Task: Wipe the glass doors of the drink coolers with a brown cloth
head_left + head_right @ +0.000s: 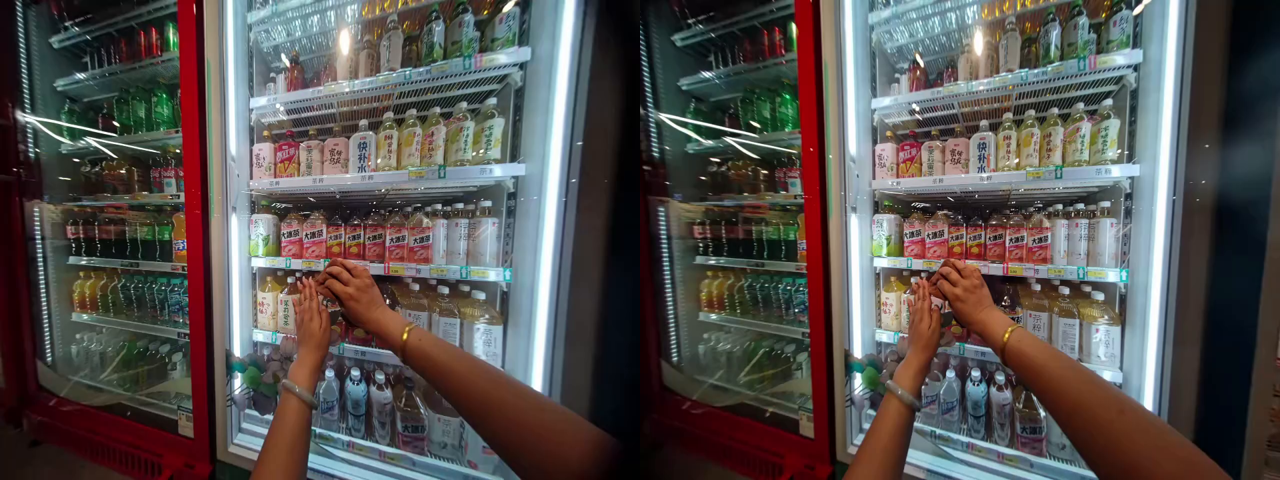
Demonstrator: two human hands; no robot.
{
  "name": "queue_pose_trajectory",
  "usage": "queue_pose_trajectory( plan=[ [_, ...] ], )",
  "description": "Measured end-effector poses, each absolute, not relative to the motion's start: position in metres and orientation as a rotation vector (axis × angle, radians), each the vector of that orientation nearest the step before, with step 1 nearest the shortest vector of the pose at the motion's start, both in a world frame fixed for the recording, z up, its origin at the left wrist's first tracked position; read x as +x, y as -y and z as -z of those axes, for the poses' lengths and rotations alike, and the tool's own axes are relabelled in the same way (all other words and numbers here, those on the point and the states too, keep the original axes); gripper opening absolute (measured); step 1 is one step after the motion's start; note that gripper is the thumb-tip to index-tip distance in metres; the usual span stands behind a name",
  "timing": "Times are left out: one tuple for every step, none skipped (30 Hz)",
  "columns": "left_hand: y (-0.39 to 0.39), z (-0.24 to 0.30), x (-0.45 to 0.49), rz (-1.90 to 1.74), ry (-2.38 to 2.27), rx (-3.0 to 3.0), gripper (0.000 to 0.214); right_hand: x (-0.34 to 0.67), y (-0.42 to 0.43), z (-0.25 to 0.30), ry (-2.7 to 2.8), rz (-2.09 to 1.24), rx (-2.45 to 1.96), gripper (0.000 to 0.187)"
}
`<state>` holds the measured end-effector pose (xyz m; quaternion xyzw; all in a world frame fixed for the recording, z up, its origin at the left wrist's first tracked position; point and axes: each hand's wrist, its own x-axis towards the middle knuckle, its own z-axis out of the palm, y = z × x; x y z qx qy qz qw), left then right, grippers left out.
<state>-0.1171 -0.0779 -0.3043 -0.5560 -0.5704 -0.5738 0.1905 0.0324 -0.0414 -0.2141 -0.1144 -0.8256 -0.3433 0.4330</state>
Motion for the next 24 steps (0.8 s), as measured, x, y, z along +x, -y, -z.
queue_pose_trajectory(
  plan=[
    [0.078,0.298,-0.118,1.605,1.613,-1.557,0.070,0.026,0.044,0.212,2.061,0.845,-0.286,0.028],
    [0.079,0.292,-0.119,1.594,1.624,-1.550,0.073,0.021,0.046,0.212,2.069,0.839,-0.276,0.028],
    [0.081,0.287,-0.120,1.581,1.634,-1.545,0.075,0.017,0.047,0.215,2.079,0.837,-0.259,0.029],
    [0.084,0.283,-0.121,1.563,1.642,-1.543,0.076,0.017,0.048,0.218,2.090,0.840,-0.234,0.029],
    [0.087,0.281,-0.121,1.541,1.650,-1.546,0.076,0.018,0.047,0.222,2.101,0.843,-0.207,0.029],
    [0.091,0.279,-0.121,1.513,1.657,-1.554,0.076,0.023,0.046,0.226,2.112,0.845,-0.182,0.028],
    [0.094,0.278,-0.121,1.482,1.664,-1.567,0.074,0.029,0.044,0.228,2.120,0.844,-0.161,0.027],
    [0.097,0.277,-0.120,1.449,1.672,-1.584,0.073,0.035,0.042,0.229,2.127,0.838,-0.147,0.028],
    [0.100,0.276,-0.118,1.416,1.682,-1.599,0.073,0.042,0.039,0.228,2.129,0.826,-0.144,0.029],
    [0.101,0.274,-0.116,1.387,1.695,-1.610,0.072,0.046,0.037,0.225,2.127,0.806,-0.155,0.031],
    [0.102,0.272,-0.114,1.363,1.712,-1.615,0.072,0.049,0.036,0.222,2.120,0.778,-0.178,0.032],
    [0.103,0.270,-0.113,1.344,1.733,-1.613,0.072,0.049,0.036,0.217,2.111,0.746,-0.209,0.033],
    [0.103,0.266,-0.111,1.328,1.759,-1.605,0.072,0.047,0.037,0.214,2.102,0.712,-0.242,0.034],
    [0.104,0.263,-0.110,1.315,1.788,-1.592,0.072,0.044,0.039,0.211,2.097,0.679,-0.268,0.035],
    [0.104,0.260,-0.108,1.301,1.820,-1.579,0.072,0.040,0.042,0.211,2.100,0.652,-0.281,0.035],
    [0.105,0.257,-0.107,1.287,1.854,-1.564,0.072,0.038,0.044,0.212,2.112,0.632,-0.279,0.036],
    [0.106,0.255,-0.106,1.271,1.887,-1.553,0.072,0.037,0.046,0.214,2.131,0.619,-0.263,0.036],
    [0.108,0.253,-0.105,1.253,1.916,-1.546,0.072,0.038,0.047,0.217,2.153,0.612,-0.237,0.036],
    [0.109,0.251,-0.103,1.231,1.938,-1.545,0.073,0.041,0.047,0.220,2.174,0.607,-0.209,0.035],
    [0.111,0.250,-0.101,1.206,1.949,-1.553,0.073,0.045,0.046,0.223,2.189,0.603,-0.184,0.034],
    [0.112,0.248,-0.099,1.180,1.951,-1.568,0.073,0.050,0.043,0.224,2.197,0.598,-0.168,0.034],
    [0.112,0.247,-0.096,1.156,1.944,-1.585,0.073,0.054,0.041,0.223,2.195,0.592,-0.162,0.033],
    [0.112,0.245,-0.095,1.135,1.934,-1.602,0.073,0.057,0.038,0.220,2.186,0.586,-0.164,0.034],
    [0.111,0.242,-0.094,1.120,1.923,-1.614,0.073,0.058,0.036,0.217,2.171,0.579,-0.174,0.034]
  ],
)
